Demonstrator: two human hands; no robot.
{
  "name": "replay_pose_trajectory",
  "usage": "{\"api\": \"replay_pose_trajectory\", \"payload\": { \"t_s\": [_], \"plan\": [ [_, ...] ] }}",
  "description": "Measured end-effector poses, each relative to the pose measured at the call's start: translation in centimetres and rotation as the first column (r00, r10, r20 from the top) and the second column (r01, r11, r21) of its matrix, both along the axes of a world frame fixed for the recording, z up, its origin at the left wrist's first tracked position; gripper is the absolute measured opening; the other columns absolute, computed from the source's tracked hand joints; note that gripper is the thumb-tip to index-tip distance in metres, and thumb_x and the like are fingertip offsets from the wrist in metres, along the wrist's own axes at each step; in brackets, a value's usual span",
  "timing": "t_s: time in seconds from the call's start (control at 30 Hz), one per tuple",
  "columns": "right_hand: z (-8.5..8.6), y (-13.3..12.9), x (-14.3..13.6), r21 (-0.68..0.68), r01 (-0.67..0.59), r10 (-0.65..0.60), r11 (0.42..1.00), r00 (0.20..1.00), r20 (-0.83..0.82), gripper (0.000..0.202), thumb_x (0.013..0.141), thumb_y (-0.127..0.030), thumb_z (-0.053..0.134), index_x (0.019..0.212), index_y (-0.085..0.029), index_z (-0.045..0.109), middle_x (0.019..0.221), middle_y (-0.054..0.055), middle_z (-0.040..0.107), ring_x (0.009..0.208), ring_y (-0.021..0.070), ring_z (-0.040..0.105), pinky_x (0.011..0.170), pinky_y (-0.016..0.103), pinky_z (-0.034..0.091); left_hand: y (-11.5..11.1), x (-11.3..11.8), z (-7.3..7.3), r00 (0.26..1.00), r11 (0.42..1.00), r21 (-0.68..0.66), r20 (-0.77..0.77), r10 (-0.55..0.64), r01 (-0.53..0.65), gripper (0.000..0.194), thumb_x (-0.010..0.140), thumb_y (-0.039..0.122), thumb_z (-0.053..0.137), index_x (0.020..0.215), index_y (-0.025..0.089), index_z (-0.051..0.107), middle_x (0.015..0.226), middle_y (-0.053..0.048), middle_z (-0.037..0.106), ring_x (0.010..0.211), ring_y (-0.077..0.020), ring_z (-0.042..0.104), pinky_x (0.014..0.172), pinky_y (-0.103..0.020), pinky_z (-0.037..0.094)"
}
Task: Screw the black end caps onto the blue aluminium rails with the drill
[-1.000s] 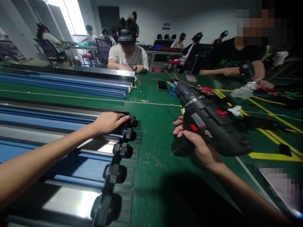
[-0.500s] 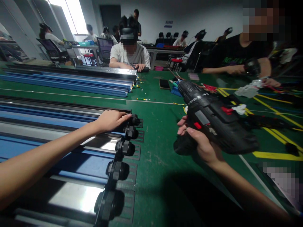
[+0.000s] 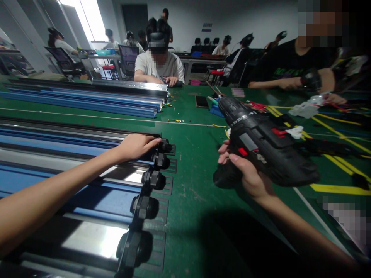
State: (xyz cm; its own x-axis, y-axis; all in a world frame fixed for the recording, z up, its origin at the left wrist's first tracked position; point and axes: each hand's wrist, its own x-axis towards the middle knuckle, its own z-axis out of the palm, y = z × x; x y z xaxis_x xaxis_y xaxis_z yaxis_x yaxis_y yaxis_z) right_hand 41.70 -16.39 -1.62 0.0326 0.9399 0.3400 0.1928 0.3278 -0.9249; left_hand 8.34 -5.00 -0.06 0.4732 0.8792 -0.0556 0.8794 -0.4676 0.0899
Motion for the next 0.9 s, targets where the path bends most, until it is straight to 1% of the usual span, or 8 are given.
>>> {"api": "replay_pose_trajectory", "payload": {
  "t_s": [0.13, 0.3, 0.43, 0.57, 0.9],
  "plan": [
    [-0.06, 0.14, 0.01, 0.015, -0.002, 0.002, 1.000, 1.000, 0.007, 0.027, 0.098, -0.041, 0.059, 0.120, -0.027, 0.061, 0.105, 0.006, 0.063, 0.082, 0.0202, 0.063, 0.083, 0.038, 0.053, 0.04, -0.04, -0.04, 1.000, 1.000, 0.002, -0.002, -0.003, 0.003, 0.076, 0.100, 0.071, 0.013, 0.116, 0.025, 0.072, 0.114, -0.010, 0.076, 0.104, -0.0328, 0.071, 0.083, -0.037, 0.051],
    [-0.05, 0.20, 0.03, 0.043, 0.006, -0.007, 0.999, 1.000, 0.008, 0.027, 0.097, -0.042, 0.061, 0.119, -0.027, 0.064, 0.102, 0.005, 0.065, 0.080, 0.0199, 0.064, 0.080, 0.038, 0.055, -0.06, -0.04, 0.09, 1.000, 1.000, -0.003, 0.006, -0.012, 0.012, 0.078, 0.099, 0.072, 0.011, 0.118, 0.027, 0.072, 0.114, -0.009, 0.076, 0.105, -0.0333, 0.071, 0.083, -0.037, 0.050],
    [-0.06, 0.17, 0.21, 0.044, -0.014, 0.013, 0.999, 1.000, 0.021, 0.027, 0.097, -0.042, 0.060, 0.120, -0.028, 0.064, 0.101, 0.004, 0.065, 0.082, 0.0199, 0.064, 0.083, 0.038, 0.055, -0.07, -0.05, 0.11, 1.000, 1.000, -0.002, 0.009, -0.011, 0.011, 0.076, 0.100, 0.072, 0.012, 0.124, 0.029, 0.070, 0.116, -0.009, 0.075, 0.107, -0.0343, 0.070, 0.082, -0.036, 0.050],
    [-0.14, 0.18, 0.27, 0.053, -0.017, 0.015, 0.998, 0.999, 0.035, 0.028, 0.098, -0.043, 0.060, 0.121, -0.028, 0.064, 0.101, 0.004, 0.066, 0.083, 0.0199, 0.065, 0.086, 0.038, 0.055, 0.02, -0.14, -0.01, 1.000, 1.000, -0.007, 0.012, -0.018, 0.018, 0.075, 0.100, 0.071, 0.012, 0.125, 0.029, 0.070, 0.117, -0.009, 0.075, 0.109, -0.0344, 0.070, 0.081, -0.036, 0.049],
    [-0.17, 0.15, 0.22, 0.056, -0.004, 0.003, 0.998, 1.000, 0.016, 0.027, 0.097, -0.043, 0.061, 0.118, -0.028, 0.065, 0.101, 0.004, 0.066, 0.080, 0.0178, 0.065, 0.082, 0.035, 0.056, 0.11, -0.28, -0.11, 1.000, 1.000, -0.010, 0.018, -0.011, 0.011, 0.076, 0.100, 0.071, 0.013, 0.124, 0.029, 0.071, 0.118, -0.009, 0.075, 0.110, -0.0340, 0.070, 0.081, -0.036, 0.049]
  ]
}}
